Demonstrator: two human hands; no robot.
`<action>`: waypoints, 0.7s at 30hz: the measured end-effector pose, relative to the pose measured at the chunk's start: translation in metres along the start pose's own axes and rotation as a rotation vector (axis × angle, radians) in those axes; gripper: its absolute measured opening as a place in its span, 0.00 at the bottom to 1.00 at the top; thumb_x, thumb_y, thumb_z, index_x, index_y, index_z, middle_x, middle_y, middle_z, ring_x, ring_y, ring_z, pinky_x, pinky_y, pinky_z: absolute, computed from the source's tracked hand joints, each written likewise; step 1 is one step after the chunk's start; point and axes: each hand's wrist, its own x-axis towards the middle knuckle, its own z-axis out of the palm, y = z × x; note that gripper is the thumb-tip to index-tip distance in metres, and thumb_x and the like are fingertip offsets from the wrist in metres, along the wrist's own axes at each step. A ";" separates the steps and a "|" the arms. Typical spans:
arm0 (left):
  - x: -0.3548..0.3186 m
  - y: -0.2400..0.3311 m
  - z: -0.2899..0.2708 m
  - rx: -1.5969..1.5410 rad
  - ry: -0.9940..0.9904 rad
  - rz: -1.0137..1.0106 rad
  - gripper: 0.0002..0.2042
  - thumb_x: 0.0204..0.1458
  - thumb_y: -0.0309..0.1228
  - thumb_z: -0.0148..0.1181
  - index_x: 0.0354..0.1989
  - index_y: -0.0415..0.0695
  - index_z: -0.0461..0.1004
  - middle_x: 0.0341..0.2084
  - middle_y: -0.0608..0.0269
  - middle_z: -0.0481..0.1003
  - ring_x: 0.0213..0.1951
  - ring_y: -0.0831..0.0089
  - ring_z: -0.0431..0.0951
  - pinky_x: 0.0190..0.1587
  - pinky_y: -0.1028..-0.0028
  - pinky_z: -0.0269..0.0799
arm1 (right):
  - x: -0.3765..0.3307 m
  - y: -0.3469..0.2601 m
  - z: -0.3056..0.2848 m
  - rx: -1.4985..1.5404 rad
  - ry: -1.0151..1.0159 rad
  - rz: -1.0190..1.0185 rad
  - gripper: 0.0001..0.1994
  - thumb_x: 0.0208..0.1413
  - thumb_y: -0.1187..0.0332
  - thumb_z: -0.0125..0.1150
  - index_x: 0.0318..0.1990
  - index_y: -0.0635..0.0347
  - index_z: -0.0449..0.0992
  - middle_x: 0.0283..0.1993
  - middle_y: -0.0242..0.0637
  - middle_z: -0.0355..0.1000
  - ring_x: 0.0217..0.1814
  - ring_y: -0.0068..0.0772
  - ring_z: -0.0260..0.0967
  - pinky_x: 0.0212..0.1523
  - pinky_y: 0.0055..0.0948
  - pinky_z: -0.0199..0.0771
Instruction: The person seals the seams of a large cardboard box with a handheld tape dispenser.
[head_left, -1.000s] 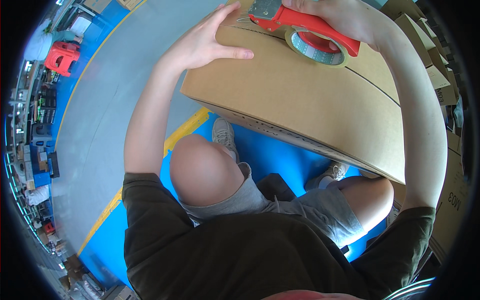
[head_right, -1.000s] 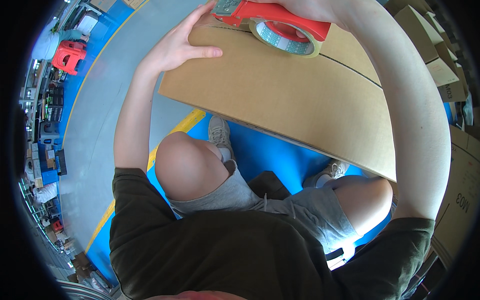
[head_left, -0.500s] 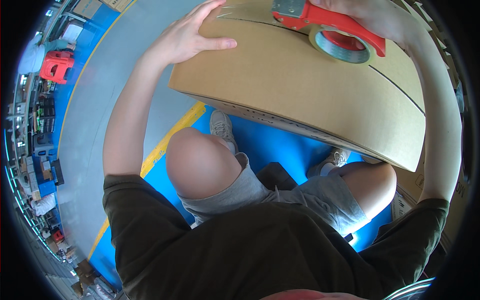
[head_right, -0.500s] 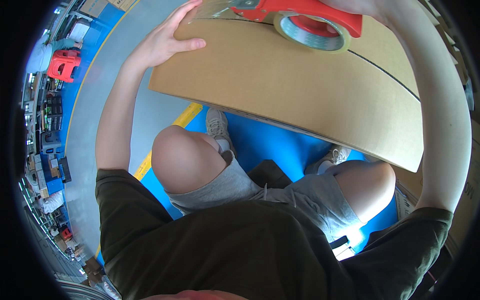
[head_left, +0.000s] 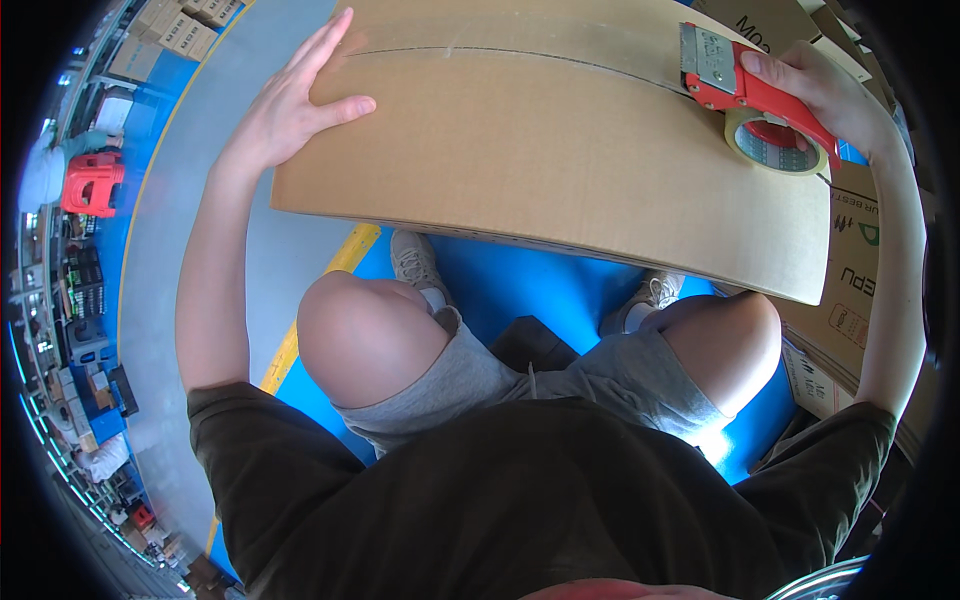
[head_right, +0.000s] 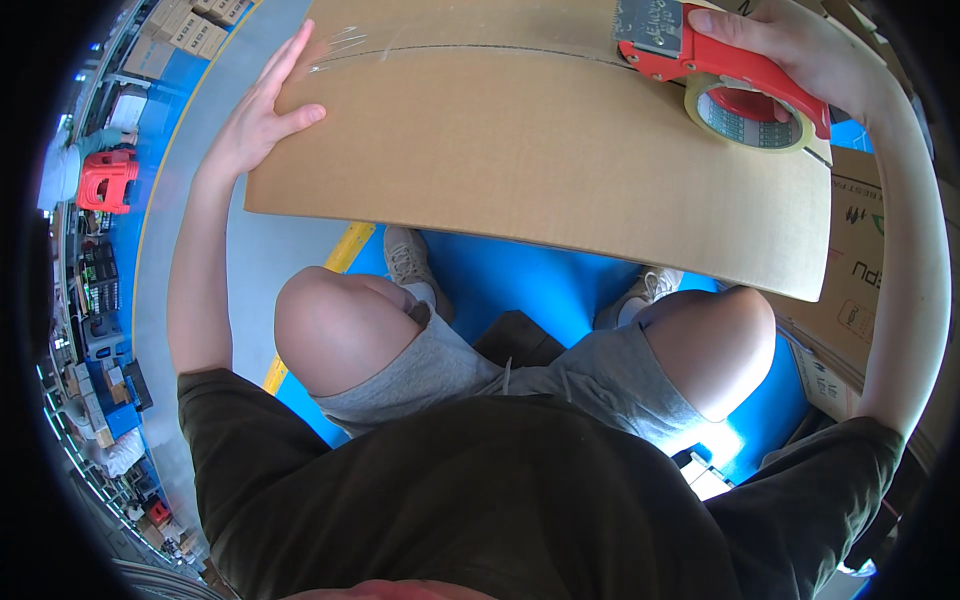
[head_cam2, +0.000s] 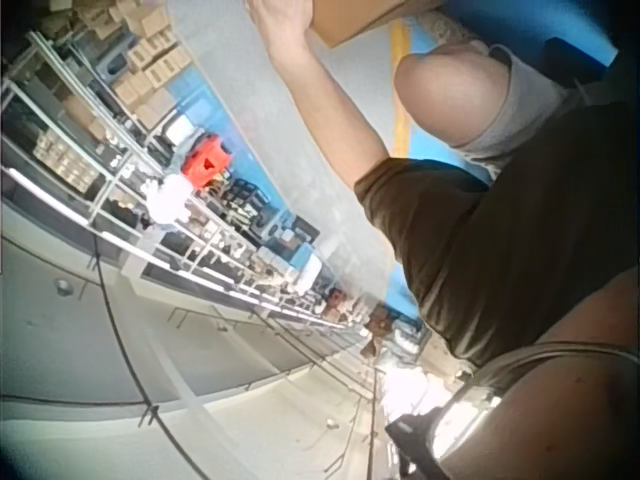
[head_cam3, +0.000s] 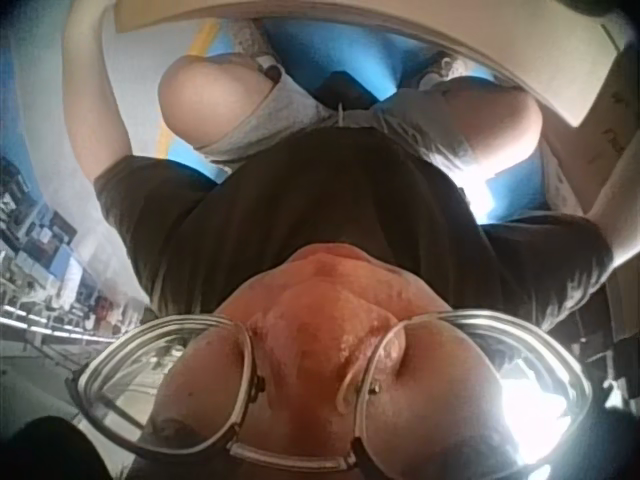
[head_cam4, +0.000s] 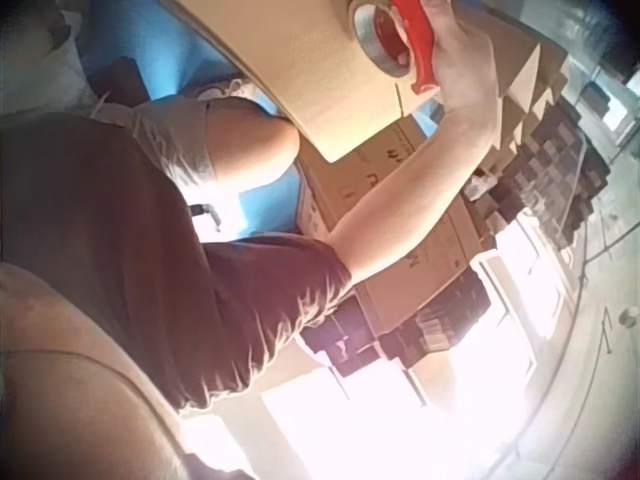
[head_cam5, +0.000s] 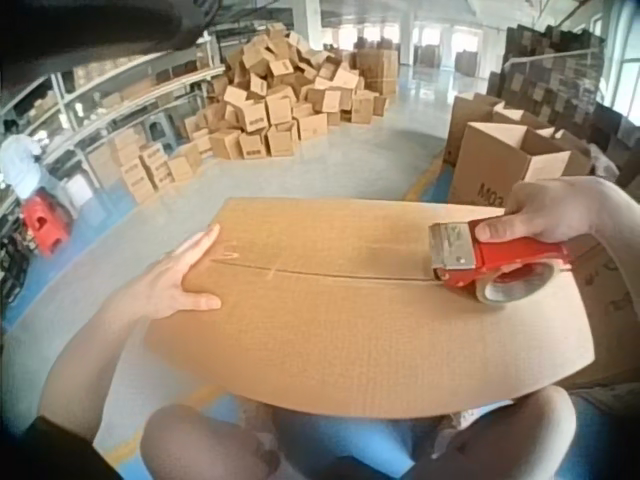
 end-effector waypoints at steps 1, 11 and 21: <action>0.001 -0.001 0.001 0.098 0.013 0.012 0.37 0.57 0.58 0.49 0.71 0.53 0.51 0.70 0.59 0.50 0.72 0.62 0.46 0.71 0.59 0.43 | 0.000 0.003 0.001 -0.017 0.009 0.009 0.42 0.50 0.26 0.46 0.33 0.67 0.78 0.21 0.41 0.74 0.16 0.24 0.72 0.15 0.16 0.71; 0.013 0.033 -0.003 0.654 -0.021 0.335 0.38 0.55 0.51 0.54 0.72 0.54 0.48 0.71 0.63 0.48 0.72 0.60 0.44 0.72 0.57 0.38 | 0.007 0.016 0.009 -0.196 0.099 0.072 0.40 0.50 0.27 0.48 0.33 0.65 0.77 0.28 0.44 0.76 0.25 0.30 0.77 0.23 0.20 0.76; 0.033 0.075 0.008 0.425 -0.176 0.212 0.49 0.53 0.65 0.49 0.70 0.34 0.45 0.70 0.39 0.44 0.72 0.50 0.43 0.72 0.59 0.40 | 0.041 0.035 -0.003 -0.371 -0.010 0.170 0.39 0.51 0.28 0.49 0.32 0.66 0.78 0.29 0.45 0.77 0.29 0.33 0.77 0.29 0.26 0.76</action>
